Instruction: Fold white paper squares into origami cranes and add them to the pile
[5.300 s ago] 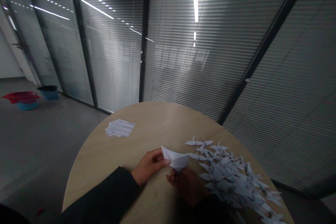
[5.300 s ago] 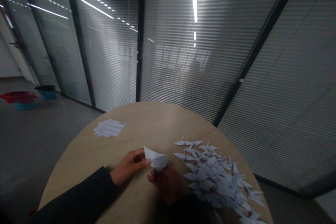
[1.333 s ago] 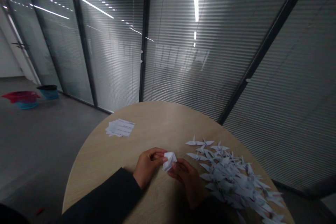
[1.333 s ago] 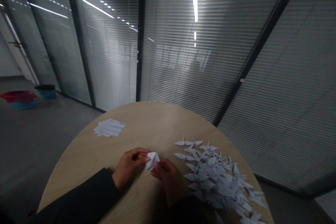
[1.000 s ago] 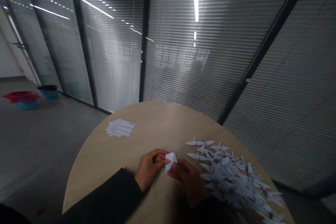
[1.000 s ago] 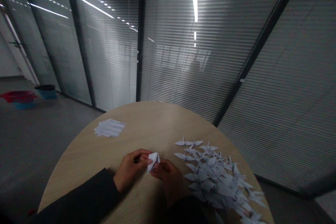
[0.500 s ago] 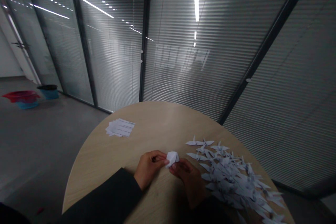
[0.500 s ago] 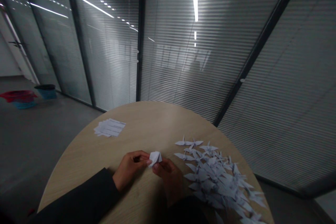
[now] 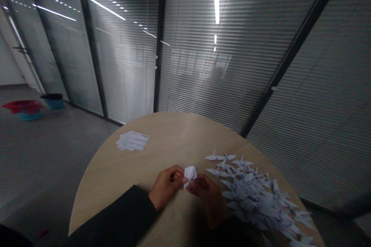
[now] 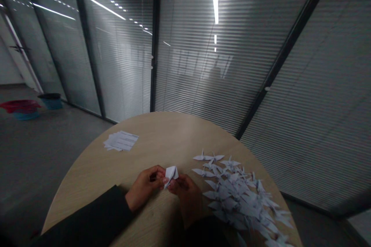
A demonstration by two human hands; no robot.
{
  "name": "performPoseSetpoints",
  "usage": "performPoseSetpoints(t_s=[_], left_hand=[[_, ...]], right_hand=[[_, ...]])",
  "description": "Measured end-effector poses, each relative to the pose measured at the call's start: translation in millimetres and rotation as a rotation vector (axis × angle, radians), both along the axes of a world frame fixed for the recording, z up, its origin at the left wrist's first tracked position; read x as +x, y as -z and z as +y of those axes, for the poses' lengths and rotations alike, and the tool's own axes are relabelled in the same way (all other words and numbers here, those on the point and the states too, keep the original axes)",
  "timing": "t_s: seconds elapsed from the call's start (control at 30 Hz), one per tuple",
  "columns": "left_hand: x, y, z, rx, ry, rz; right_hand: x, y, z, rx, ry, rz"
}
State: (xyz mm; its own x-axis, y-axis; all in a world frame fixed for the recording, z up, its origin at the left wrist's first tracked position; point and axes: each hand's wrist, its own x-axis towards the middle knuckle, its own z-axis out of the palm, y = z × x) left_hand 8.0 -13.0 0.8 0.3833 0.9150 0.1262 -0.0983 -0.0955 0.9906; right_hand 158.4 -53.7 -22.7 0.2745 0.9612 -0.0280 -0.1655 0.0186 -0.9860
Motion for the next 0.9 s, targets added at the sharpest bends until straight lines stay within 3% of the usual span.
performPoseSetpoints(t_s=[0.2, 0.47, 0.73, 0.9], left_hand=[[0.1, 1.7, 0.0, -0.007, 0.032, 0.027], [-2.4, -1.7, -1.1, 0.013, 0.013, 0.025], [2.4, 3.0, -7.1, 0.036, 0.076, 0.044], [2.4, 4.2, -9.8, 0.131, 0.091, 0.108]], right_hand=[[-0.5, -2.1, 0.6, 0.018, 0.040, -0.019], [-2.1, 5.3, 2.1, 0.045, -0.043, -0.043], [-6.9, -2.3, -1.0, 0.104, -0.006, -0.096], [-9.4, 0.3, -0.1, 0.150, 0.013, -0.079]])
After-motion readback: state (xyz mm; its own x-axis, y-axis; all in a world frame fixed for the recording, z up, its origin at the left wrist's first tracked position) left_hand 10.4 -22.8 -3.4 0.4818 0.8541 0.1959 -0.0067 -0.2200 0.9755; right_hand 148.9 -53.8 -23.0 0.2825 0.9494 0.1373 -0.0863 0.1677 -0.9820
